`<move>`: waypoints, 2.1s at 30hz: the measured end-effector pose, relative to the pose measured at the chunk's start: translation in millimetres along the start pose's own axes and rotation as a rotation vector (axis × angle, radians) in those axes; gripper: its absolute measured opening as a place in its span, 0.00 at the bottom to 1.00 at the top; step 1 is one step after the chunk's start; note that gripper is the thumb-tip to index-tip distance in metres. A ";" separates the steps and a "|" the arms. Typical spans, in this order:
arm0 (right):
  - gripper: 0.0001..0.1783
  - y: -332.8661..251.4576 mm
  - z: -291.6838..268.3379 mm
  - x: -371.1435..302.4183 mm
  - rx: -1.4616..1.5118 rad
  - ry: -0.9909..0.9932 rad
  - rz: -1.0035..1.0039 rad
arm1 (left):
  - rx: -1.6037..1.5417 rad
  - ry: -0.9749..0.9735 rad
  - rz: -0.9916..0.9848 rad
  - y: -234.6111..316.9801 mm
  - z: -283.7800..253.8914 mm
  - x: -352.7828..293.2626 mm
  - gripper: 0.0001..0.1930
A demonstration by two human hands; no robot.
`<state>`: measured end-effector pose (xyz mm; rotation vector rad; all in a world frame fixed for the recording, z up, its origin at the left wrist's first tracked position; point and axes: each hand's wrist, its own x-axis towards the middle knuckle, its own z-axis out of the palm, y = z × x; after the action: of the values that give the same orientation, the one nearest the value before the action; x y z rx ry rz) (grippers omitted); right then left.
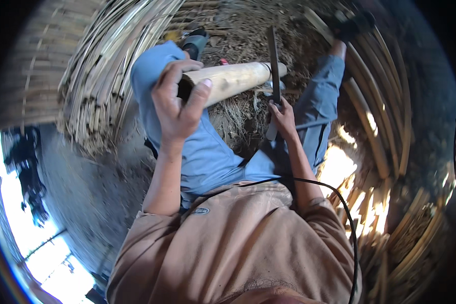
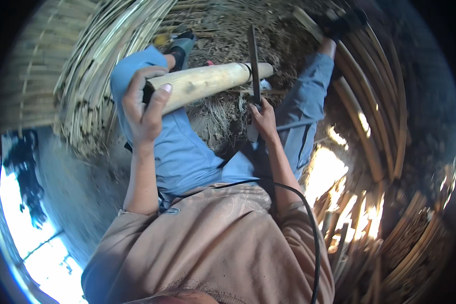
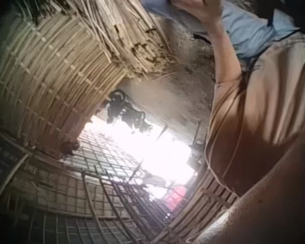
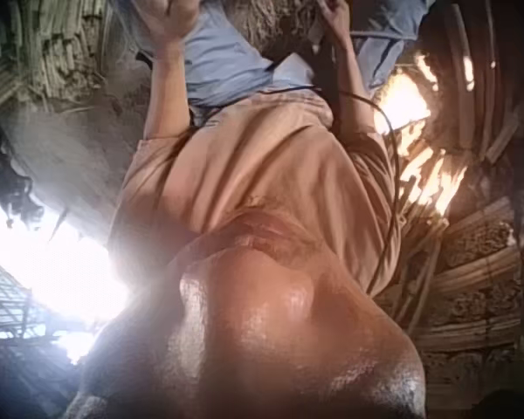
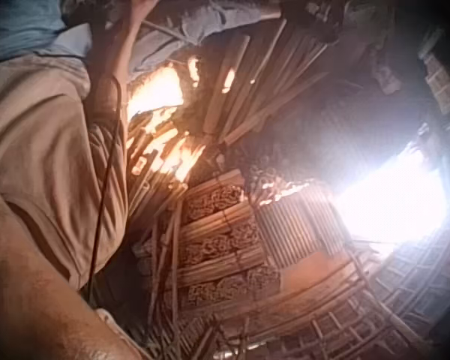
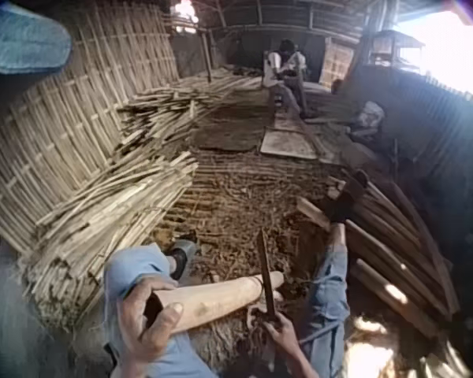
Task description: The person is using a knife to carve and shape a piece of bamboo.
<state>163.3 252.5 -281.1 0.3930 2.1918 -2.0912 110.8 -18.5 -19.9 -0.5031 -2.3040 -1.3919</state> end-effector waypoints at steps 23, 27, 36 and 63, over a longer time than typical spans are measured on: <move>0.15 -24.6 -15.5 33.8 -0.135 0.060 0.325 | 0.018 0.034 0.111 -13.8 -3.5 -22.4 0.17; 0.13 -97.0 27.8 -4.7 -0.068 -0.101 0.229 | 0.048 0.054 0.116 -15.5 -19.7 -29.1 0.17; 0.05 -180.3 41.6 -31.3 -0.506 -0.175 -0.560 | -0.058 -0.011 0.188 -19.6 -13.9 -23.5 0.18; 0.12 -109.5 6.7 -7.5 -0.777 -0.035 -0.267 | -0.130 -0.046 0.221 -27.4 -15.2 -31.1 0.19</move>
<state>143.1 241.4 -173.6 -0.0102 2.9042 -1.1355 126.0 -47.1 -49.8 -0.8116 -2.1260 -1.4388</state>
